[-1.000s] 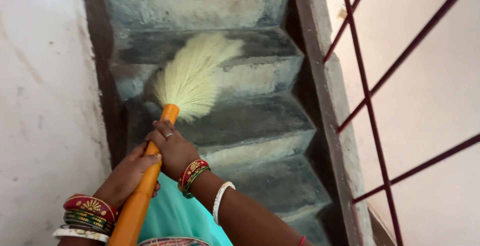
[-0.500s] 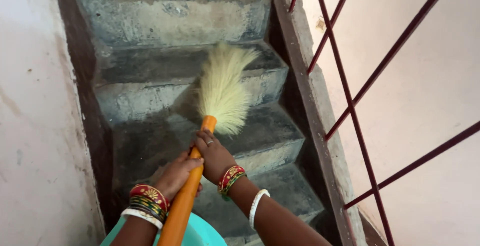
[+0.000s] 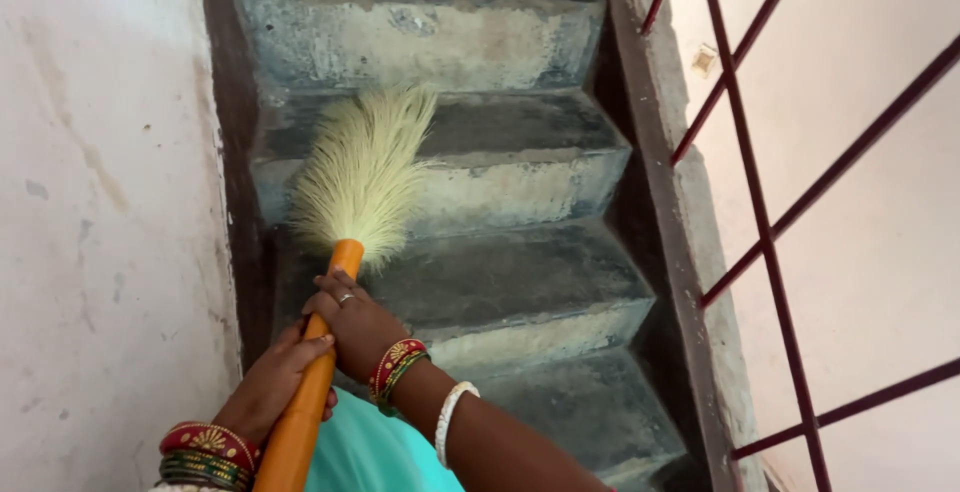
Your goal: The person sweeps concrete stairs with a handheld broom, moving the broom across each step while descending.
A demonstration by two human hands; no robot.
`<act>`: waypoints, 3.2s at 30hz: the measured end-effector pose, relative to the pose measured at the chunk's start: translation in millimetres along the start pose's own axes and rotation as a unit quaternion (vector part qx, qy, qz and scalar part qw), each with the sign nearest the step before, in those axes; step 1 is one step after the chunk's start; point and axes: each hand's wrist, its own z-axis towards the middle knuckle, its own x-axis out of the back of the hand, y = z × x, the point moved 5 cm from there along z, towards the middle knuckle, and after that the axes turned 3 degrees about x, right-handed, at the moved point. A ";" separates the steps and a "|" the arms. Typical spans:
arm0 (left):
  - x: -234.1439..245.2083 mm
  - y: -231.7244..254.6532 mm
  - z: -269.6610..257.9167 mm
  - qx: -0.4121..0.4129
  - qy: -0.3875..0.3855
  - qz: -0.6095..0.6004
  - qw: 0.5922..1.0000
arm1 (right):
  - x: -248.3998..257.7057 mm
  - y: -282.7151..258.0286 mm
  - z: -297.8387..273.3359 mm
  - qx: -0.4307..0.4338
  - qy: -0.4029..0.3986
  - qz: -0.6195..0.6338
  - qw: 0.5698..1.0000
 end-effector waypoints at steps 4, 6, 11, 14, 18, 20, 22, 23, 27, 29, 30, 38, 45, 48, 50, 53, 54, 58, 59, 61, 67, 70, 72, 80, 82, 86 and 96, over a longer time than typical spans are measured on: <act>-35.3 -3.8 11.0 0.023 -0.027 -0.004 0.999 | 20.3 21.1 -23.2 -0.016 0.029 0.004 0.999; -60.6 -0.4 18.4 0.013 -0.058 0.019 0.998 | 39.2 35.6 -39.3 -0.044 0.036 -0.003 0.998; -104.8 3.4 33.1 0.009 -0.106 0.052 0.993 | 78.5 60.3 -65.4 -0.113 0.035 -0.056 0.991; -108.6 -4.1 39.8 -0.007 -0.126 0.053 0.991 | 82.6 58.8 -70.1 -0.092 0.049 -0.075 0.992; -64.9 -4.0 28.3 0.003 -0.073 0.058 0.996 | 56.0 38.0 -44.6 -0.057 0.039 -0.058 0.996; -38.0 -0.2 14.0 0.011 -0.036 0.045 0.998 | 36.7 18.3 -27.3 -0.025 0.040 -0.037 0.998; -15.3 1.4 -1.0 0.002 -0.005 0.025 1.000 | 19.3 0.7 -13.2 -0.014 0.036 -0.012 0.999; -6.2 1.9 -6.7 0.000 0.001 0.015 1.000 | 12.6 -6.6 -8.6 -0.008 0.033 0.000 0.999; 1.1 -4.4 -7.8 -0.004 -0.002 -0.004 1.000 | 2.4 -10.9 -4.7 0.014 0.030 0.016 0.999; -10.5 -6.0 -1.0 0.001 -0.012 -0.001 1.000 | 9.9 1.8 -15.8 -0.006 0.034 0.017 0.999; -23.3 -5.4 5.7 0.004 -0.018 0.001 1.000 | 16.5 10.5 -21.7 -0.015 0.030 0.002 0.999; -97.1 2.6 32.0 0.010 -0.119 0.038 0.992 | 70.3 59.4 -57.8 -0.092 0.008 -0.084 0.992; -50.4 -4.2 11.0 0.039 -0.056 0.034 0.997 | 40.3 27.3 -40.1 -0.056 0.007 -0.032 0.998; -20.5 -1.7 -5.1 0.026 -0.028 0.010 0.999 | 17.6 5.8 -19.0 -0.013 0.019 -0.002 1.000; -8.1 -2.5 -10.7 0.010 -0.025 -0.001 1.000 | 5.5 -2.9 -10.5 -0.001 0.021 0.008 1.000; -8.4 -5.7 -9.6 0.007 -0.025 -0.001 1.000 | 3.4 -1.5 -15.8 -0.003 0.016 0.020 1.000; -16.1 -8.5 -7.4 0.012 -0.028 -0.001 1.000 | 7.6 2.2 -22.3 -0.006 0.019 0.014 1.000; -53.4 -10.0 5.0 0.035 -0.052 0.023 0.998 | 33.8 23.6 -47.2 -0.043 0.027 0.001 0.999; -63.7 -7.8 7.8 0.027 -0.064 0.023 0.997 | 41.7 29.8 -51.5 -0.059 0.028 0.001 0.998; -78.2 -2.5 13.4 0.013 -0.087 0.027 0.996 | 55.4 39.9 -55.0 -0.079 0.031 -0.017 0.996; -79.4 -9.8 27.9 0.015 -0.097 0.030 0.995 | 55.2 42.3 -56.7 -0.075 0.031 -0.053 0.995; -52.9 -11.8 20.4 0.029 -0.074 0.007 0.997 | 38.8 31.7 -42.2 -0.051 0.019 -0.045 0.997; -34.8 -8.3 11.5 0.026 -0.056 0.010 0.998 | 27.9 21.1 -29.6 -0.031 0.018 -0.036 0.999; -10.5 -7.5 -2.9 0.027 -0.021 -0.013 0.999 | 9.1 3.0 -13.0 -0.005 -0.002 0.004 1.000; -24.9 -5.4 2.2 0.028 -0.032 -0.009 0.999 | 21.0 12.8 -18.8 0.011 0.027 -0.010 1.000; -67.0 7.3 23.9 0.006 -0.077 0.024 0.997 | 55.0 45.7 -37.6 -0.050 0.033 -0.025 0.998; -53.9 -7.1 29.9 0.034 -0.070 0.012 0.997 | 48.2 34.8 -36.7 -0.031 0.023 -0.045 0.998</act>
